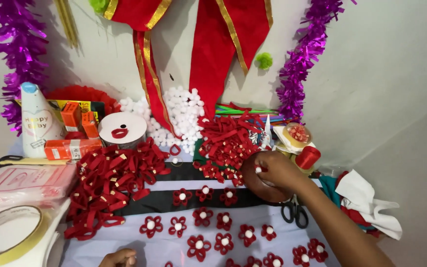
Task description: Organizing and arranging small handmade red flowers with white centers into rows on a white cloth.
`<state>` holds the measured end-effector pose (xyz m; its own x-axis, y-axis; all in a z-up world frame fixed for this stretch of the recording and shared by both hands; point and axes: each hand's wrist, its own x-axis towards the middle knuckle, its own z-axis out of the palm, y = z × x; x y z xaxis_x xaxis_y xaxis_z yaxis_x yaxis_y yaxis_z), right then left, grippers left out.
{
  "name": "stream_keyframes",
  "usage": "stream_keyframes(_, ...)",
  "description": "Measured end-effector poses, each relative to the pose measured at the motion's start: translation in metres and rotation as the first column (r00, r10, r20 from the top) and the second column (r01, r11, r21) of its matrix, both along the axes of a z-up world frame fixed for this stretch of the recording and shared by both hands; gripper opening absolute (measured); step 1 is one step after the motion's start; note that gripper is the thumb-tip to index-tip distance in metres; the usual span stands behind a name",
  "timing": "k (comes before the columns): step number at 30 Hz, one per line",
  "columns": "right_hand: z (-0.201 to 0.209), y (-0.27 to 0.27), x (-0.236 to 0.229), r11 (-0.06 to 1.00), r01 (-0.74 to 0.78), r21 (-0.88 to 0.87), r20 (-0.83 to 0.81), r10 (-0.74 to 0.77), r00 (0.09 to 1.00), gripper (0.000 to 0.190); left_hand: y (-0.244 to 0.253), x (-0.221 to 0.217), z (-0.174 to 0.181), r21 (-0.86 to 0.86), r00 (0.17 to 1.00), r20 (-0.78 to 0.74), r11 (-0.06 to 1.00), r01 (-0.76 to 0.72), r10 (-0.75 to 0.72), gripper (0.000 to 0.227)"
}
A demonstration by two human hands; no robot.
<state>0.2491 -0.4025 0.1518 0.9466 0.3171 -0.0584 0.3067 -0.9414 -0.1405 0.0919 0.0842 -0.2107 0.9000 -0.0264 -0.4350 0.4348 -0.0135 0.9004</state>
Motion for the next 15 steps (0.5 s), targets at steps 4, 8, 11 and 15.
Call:
stream_keyframes(4, 0.005, -0.002, 0.010, 0.995, 0.097, -0.022, -0.119, -0.099, 0.988, 0.019, -0.021, -0.013, 0.054, 0.399, 1.000, 0.003, 0.916, -0.029, 0.031, 0.034)
stream_keyframes(8, 0.009, -0.016, 0.012, 0.990, 0.129, -0.055, -0.089, -0.134, 0.987, 0.019, 0.001, 0.003, -0.012, 0.273, 0.997, -0.010, 0.959, 0.076, -0.076, 0.029)
stream_keyframes(11, 0.027, -0.023, 0.006, 0.966, 0.256, -0.020, -0.142, -0.256, 0.956, 0.010, 0.011, 0.022, -0.051, 0.039, 0.981, 0.195, 0.999, -0.019, 0.011, 0.029)
stream_keyframes(15, 0.044, -0.030, -0.008, 0.975, 0.222, -0.022, -0.123, -0.223, 0.967, 0.024, 0.011, 0.048, -0.058, 0.343, 0.928, -0.315, 0.888, 0.306, -0.198, 0.049)
